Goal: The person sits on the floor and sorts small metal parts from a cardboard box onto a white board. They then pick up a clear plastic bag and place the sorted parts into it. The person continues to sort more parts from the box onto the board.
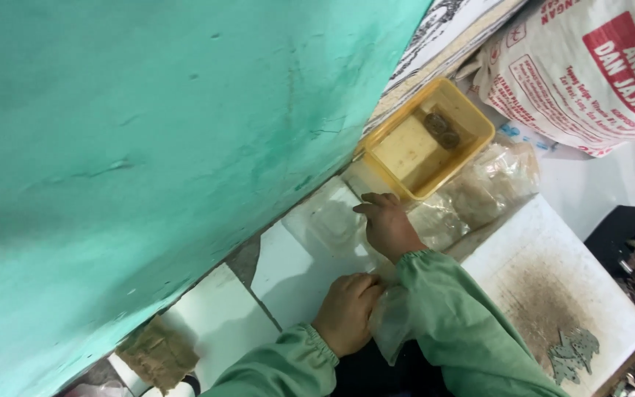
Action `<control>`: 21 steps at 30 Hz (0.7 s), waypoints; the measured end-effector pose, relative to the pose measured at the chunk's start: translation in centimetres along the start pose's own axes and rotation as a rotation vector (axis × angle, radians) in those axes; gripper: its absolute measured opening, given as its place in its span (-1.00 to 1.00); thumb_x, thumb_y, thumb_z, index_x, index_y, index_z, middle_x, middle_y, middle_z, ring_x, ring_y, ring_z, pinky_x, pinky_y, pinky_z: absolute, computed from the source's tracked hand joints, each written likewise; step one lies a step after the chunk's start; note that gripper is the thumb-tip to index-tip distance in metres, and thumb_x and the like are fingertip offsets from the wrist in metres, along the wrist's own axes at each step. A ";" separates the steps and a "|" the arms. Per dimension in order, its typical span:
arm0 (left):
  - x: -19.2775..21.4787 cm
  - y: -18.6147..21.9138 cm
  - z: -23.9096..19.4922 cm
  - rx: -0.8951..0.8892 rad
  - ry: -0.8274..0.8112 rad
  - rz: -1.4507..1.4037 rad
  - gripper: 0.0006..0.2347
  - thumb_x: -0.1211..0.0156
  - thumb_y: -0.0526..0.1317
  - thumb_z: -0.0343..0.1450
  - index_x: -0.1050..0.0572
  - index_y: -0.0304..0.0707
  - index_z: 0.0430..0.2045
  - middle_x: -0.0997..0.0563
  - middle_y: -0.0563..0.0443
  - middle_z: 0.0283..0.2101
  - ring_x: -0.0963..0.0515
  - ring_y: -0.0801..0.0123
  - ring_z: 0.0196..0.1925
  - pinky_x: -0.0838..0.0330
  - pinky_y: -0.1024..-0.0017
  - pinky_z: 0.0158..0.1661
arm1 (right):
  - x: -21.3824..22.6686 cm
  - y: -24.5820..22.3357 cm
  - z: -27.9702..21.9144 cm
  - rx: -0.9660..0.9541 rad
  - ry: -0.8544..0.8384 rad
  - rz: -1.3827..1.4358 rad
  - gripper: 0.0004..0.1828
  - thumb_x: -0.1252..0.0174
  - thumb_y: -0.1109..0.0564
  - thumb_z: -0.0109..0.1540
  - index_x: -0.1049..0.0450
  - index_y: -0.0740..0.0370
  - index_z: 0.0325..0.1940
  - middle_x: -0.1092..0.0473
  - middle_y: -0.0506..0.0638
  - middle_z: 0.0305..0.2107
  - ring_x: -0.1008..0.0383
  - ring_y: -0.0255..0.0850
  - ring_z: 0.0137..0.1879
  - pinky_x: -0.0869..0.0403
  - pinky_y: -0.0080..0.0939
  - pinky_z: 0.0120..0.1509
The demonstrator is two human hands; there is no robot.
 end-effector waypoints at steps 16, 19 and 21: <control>-2.4 -8.0 -0.3 0.502 0.090 -0.220 -0.71 0.02 -0.10 0.55 -0.41 -0.14 -0.60 -0.45 0.03 -0.54 -0.50 0.28 -0.46 -0.37 0.26 -0.29 | 9.0 1.3 -9.9 -0.302 0.164 0.542 -0.67 0.00 -0.02 0.38 -0.62 0.14 -0.01 -0.59 -0.06 -0.11 -0.54 -0.22 0.07 -0.42 -0.23 0.25; -2.1 -5.0 -0.2 0.845 0.188 -0.649 -0.71 -0.21 -0.11 0.40 -0.62 -0.19 -0.06 -0.70 -0.01 -0.01 -0.64 0.27 0.14 -0.47 0.39 0.19 | 11.5 0.5 -15.6 -0.276 0.151 0.710 -0.35 0.10 -0.32 0.32 -0.49 0.12 0.28 -0.50 0.03 0.16 -0.45 -0.10 0.34 -0.33 -0.04 0.47; -2.0 -0.9 1.9 0.501 0.187 -0.670 -0.69 -0.17 -0.15 0.45 -0.53 -0.20 0.07 -0.59 -0.07 0.16 -0.51 0.24 0.29 -0.30 0.33 0.34 | 12.5 1.2 -18.9 -0.180 0.229 0.682 -0.34 -0.29 -0.06 0.20 -0.40 0.20 0.35 -0.38 0.04 0.21 -0.36 -0.13 0.38 -0.28 -0.11 0.49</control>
Point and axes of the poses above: each hand's wrist, its own z-axis towards the middle knuckle, its own x-axis out of the back of the hand, y = z × x, the point moved 10 cm from there along z, towards the middle knuckle
